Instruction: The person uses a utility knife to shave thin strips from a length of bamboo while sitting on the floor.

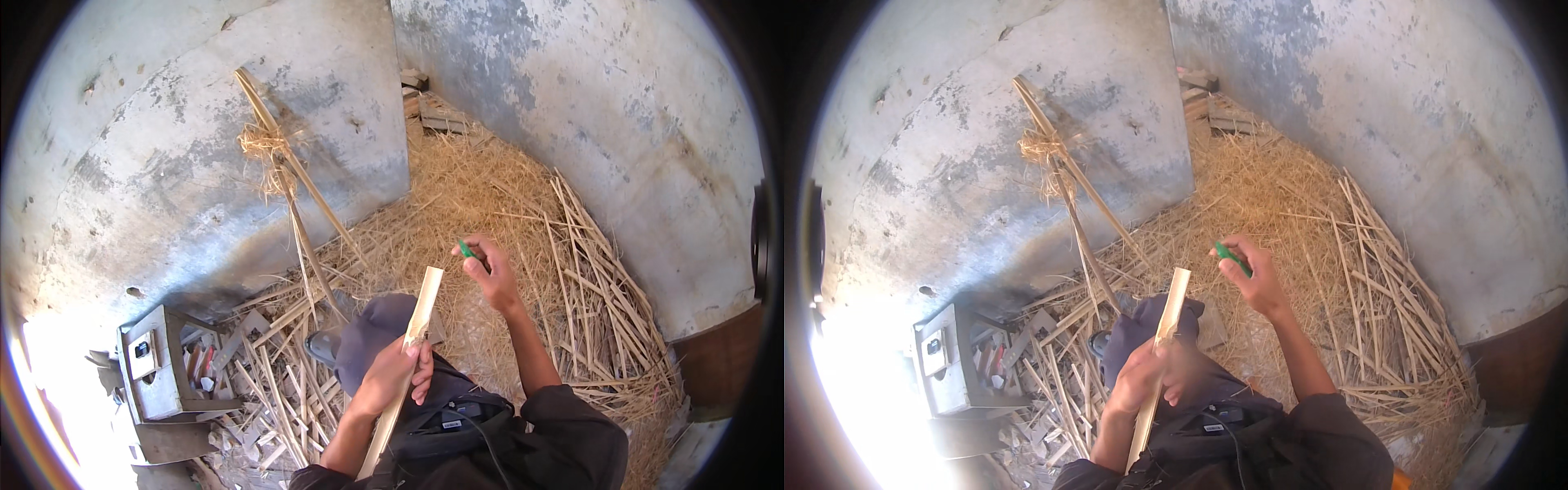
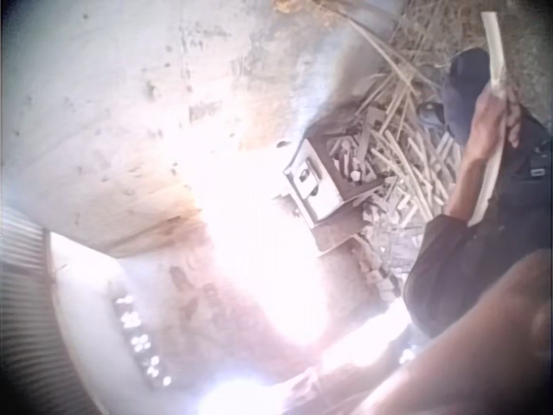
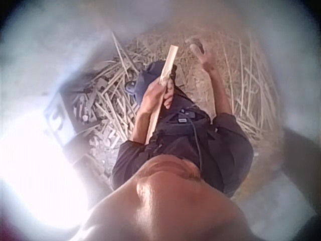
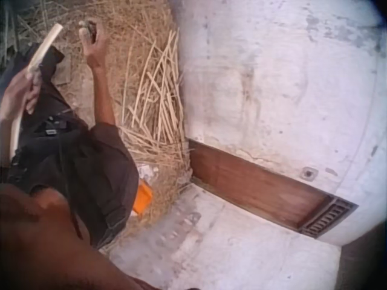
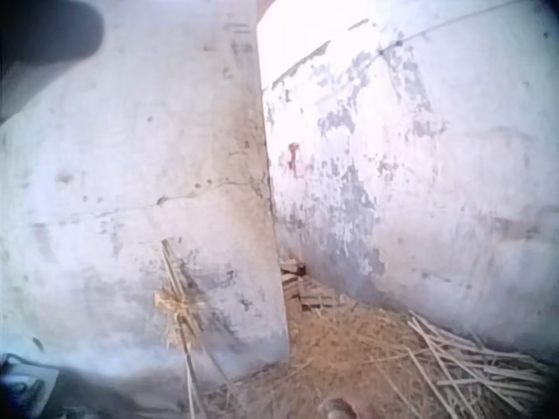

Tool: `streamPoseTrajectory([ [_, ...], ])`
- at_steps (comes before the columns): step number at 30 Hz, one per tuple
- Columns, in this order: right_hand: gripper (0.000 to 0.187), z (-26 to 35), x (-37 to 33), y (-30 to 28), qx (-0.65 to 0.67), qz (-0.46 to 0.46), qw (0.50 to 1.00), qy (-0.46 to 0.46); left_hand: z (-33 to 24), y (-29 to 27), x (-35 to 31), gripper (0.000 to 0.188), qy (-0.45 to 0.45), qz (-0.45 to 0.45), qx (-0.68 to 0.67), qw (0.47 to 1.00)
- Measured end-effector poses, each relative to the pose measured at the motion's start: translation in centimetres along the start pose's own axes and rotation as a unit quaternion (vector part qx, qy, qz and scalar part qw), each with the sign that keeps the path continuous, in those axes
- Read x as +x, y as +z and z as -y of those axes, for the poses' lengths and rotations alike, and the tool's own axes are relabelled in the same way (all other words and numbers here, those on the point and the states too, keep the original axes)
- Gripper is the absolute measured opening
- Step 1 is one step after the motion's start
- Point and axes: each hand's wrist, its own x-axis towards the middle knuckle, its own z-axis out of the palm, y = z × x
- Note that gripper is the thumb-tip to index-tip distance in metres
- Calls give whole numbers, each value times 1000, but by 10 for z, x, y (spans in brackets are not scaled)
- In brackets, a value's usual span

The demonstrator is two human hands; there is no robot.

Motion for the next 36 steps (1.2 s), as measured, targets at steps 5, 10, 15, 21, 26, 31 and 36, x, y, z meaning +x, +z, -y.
streamPoseTrajectory([
  [5, 34, 21, -11, 13, 51, 95, 994, -30, -4, -3, 2, 31, 14, -23, -17, 999],
  [10, 30, 30, -19, 18, -36, 128, 988, -82, -7, -6, 7, 37, 70, -18, -16, 997],
  [15, 28, 36, -21, 25, -66, 170, 973, -137, -8, -4, 7, 41, 47, -37, 9, 998],
  [21, 35, 32, -22, 30, -28, 169, 973, -154, -4, -7, 6, 42, 61, -23, 8, 998],
  [26, 35, 33, -21, 31, -28, 163, 976, -141, -2, -8, 5, 44, 61, -53, 57, 995],
  [31, 34, 29, -20, 30, -39, 147, 973, -174, -1, -8, 3, 46, 56, -50, 95, 993],
  [36, 33, 20, -16, 29, -73, 129, 960, -236, -2, -8, 2, 48, 42, -58, 107, 992],
])
